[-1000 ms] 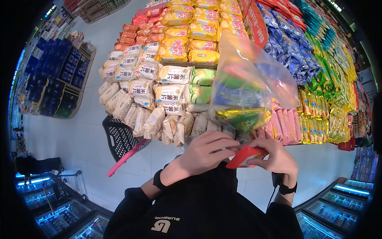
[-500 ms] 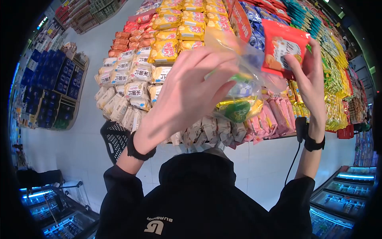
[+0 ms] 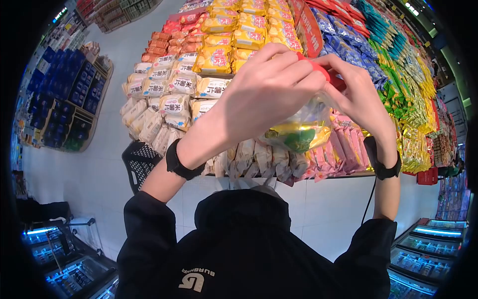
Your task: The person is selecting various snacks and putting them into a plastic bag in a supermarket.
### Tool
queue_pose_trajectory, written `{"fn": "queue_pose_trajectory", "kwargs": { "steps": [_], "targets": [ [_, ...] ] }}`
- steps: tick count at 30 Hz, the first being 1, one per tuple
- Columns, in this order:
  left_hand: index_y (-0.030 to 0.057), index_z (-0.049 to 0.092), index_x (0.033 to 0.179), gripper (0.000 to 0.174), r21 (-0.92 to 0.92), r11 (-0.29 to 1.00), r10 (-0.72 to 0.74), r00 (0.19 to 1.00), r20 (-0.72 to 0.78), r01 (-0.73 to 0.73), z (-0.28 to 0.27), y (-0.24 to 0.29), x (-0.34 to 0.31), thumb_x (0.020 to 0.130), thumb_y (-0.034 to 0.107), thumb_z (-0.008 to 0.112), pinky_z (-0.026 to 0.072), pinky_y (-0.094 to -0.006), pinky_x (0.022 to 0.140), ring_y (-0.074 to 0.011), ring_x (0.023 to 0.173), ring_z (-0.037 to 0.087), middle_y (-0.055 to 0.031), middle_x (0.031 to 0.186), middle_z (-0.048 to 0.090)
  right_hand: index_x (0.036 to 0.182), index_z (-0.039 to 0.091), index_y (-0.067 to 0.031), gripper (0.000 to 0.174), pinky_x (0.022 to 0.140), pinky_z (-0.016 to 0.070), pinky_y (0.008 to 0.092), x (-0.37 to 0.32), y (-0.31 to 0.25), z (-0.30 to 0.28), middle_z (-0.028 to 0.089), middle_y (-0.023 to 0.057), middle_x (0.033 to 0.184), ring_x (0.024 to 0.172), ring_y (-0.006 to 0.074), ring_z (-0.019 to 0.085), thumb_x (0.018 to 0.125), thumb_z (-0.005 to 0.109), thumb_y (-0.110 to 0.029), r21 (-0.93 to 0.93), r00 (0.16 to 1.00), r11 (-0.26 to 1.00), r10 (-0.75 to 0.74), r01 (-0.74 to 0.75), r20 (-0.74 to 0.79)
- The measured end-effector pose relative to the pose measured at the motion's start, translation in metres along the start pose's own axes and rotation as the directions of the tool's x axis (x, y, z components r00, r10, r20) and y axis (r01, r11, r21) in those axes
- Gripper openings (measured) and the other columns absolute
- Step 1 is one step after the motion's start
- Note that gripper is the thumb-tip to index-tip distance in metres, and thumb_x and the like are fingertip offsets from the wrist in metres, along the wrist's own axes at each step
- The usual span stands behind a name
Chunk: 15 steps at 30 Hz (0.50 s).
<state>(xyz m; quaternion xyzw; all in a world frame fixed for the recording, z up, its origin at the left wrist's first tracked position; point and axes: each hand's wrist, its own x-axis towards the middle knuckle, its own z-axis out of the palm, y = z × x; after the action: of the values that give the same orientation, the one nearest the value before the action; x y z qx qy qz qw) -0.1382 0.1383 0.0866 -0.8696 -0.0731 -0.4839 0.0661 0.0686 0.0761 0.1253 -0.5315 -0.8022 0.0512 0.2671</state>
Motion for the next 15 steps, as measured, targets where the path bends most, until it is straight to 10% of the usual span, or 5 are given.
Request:
{"fn": "queue_pose_trajectory", "kwargs": {
  "steps": [3,8,15],
  "targets": [
    [0.0064,0.064,0.09,0.018,-0.089,0.996,-0.024,1.0,-0.017,0.022,-0.004,0.001,0.004,0.073,0.006,0.071,0.0499,-0.0341,0.074,-0.0255,0.076,0.063,-0.0051,0.079,0.06,0.112,0.063,-0.0008,0.028,0.064,0.047,0.0396,0.001,-0.004,0.0,0.062,0.0184,0.078,0.068,0.0367,0.059,0.089,0.067,-0.016,0.189,0.986,0.976,0.081,-0.109,0.148],
    [0.0069,0.064,0.09,0.015,-0.119,0.986,-0.112,0.992,0.063,0.119,-0.001,0.004,0.003,0.077,0.006,0.072,0.0496,-0.0335,0.062,-0.0256,0.067,0.061,-0.0058,0.077,0.061,0.111,0.065,0.0021,0.024,0.067,0.053,0.0392,0.008,0.015,0.0,0.068,0.0215,0.084,0.075,0.0332,0.07,0.094,0.06,-0.014,-0.03,0.935,0.987,-0.142,0.16,0.326],
    [0.0067,0.065,0.091,0.012,-0.136,0.991,0.018,1.0,-0.026,-0.021,0.003,-0.024,0.016,0.081,0.009,0.072,0.0493,-0.0344,0.06,-0.0261,0.069,0.063,-0.0065,0.082,0.065,0.127,0.061,-0.006,0.031,0.059,0.0572,0.0353,0.007,0.022,-0.007,0.065,0.0159,0.072,0.06,0.0255,0.071,0.098,0.054,-0.013,0.103,0.838,0.992,-0.001,-0.066,0.545]
  ]
}}
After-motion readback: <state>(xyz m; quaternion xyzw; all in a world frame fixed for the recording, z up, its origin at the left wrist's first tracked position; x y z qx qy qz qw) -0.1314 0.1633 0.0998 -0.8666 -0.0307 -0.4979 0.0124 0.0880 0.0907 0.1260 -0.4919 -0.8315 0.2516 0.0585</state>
